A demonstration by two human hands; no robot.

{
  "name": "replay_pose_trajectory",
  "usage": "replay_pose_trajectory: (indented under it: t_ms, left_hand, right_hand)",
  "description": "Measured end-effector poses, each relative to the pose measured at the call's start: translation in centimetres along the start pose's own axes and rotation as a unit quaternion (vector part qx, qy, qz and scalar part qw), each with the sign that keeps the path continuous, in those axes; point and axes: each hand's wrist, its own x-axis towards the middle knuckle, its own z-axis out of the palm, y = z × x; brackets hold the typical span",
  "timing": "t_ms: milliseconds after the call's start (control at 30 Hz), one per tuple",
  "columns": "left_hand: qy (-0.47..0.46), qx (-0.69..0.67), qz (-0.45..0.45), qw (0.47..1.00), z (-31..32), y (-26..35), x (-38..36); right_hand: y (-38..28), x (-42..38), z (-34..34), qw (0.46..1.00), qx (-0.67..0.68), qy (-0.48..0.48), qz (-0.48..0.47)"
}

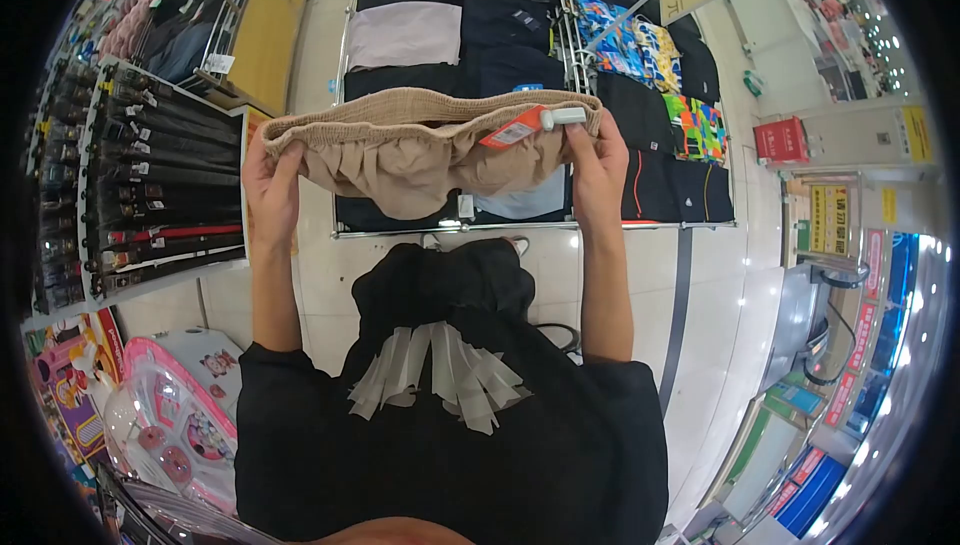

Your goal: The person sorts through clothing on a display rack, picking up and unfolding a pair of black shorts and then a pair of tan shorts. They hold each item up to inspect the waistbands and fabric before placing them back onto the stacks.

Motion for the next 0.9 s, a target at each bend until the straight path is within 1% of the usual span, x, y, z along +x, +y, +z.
replay_pose_trajectory:
  t_ms: [100, 200, 267, 300, 333, 400, 433, 500, 533, 600, 633, 667, 767, 800, 900]
  left_hand:
    - [0.006, 0.001, 0.015, 1.0, 1.1, 0.4, -0.1]
    - [0.013, -0.034, 0.001, 0.999, 2.3, 1.1, 0.2]
    - [-0.006, -0.033, -0.004, 0.999, 2.8, 1.3, 0.5]
    - [-0.013, -0.033, -0.003, 0.999, 3.0, 1.3, 0.8]
    - [-0.033, -0.031, -0.007, 0.999, 3.3, 1.5, 1.2]
    - [-0.084, -0.028, -0.022, 0.996, 3.9, 1.8, 1.6]
    - [-0.104, -0.039, -0.031, 0.993, 4.0, 1.7, 1.9]
    - [-0.145, -0.061, -0.048, 0.986, 4.1, 1.7, 2.5]
    - [-0.151, -0.051, -0.05, 0.986, 4.1, 1.8, 2.8]
    - [-0.153, -0.028, -0.053, 0.986, 3.6, 2.1, 3.0]
    - [-0.139, -0.031, -0.062, 0.988, 3.3, 2.2, 2.9]
    - [-0.126, -0.035, -0.071, 0.989, 3.1, 2.2, 2.8]
    - [-0.096, -0.071, -0.089, 0.989, 2.5, 2.2, 2.7]
    - [-0.087, -0.086, -0.094, 0.988, 2.3, 2.1, 2.6]
    - [-0.052, -0.075, -0.099, 0.991, 2.0, 1.1, 2.3]
  right_hand:
    - [0.7, -0.2, 0.1, 1.0, 0.004, 0.018, 0.013]
    - [0.7, -0.1, -0.3, 0.995, -0.097, 0.023, 0.003]
    - [-0.4, -0.5, 0.8, 0.962, -0.242, 0.059, -0.114]
    - [-1.5, -0.4, 1.7, 0.932, -0.31, 0.073, -0.174]
    - [-2.9, -0.7, 2.8, 0.928, -0.308, 0.043, -0.207]
    - [-5.1, -0.6, 5.0, 0.902, -0.335, -0.135, -0.237]
    - [-5.4, -0.6, 5.9, 0.877, -0.344, -0.221, -0.251]
    - [-4.1, 0.3, 8.0, 0.884, -0.315, -0.262, -0.224]
    - [-3.6, 1.0, 8.5, 0.886, -0.299, -0.284, -0.211]
    - [-2.3, 2.2, 8.3, 0.906, -0.243, -0.319, -0.137]
    - [-1.9, 2.4, 8.3, 0.911, -0.215, -0.338, -0.097]
    - [-2.0, 2.6, 8.3, 0.907, -0.224, -0.347, -0.086]
    - [-0.8, 2.5, 8.7, 0.901, -0.181, -0.371, -0.134]
    - [-0.7, 2.3, 8.9, 0.897, -0.199, -0.371, -0.131]
    - [-0.7, 2.0, 10.0, 0.893, -0.23, -0.385, -0.038]
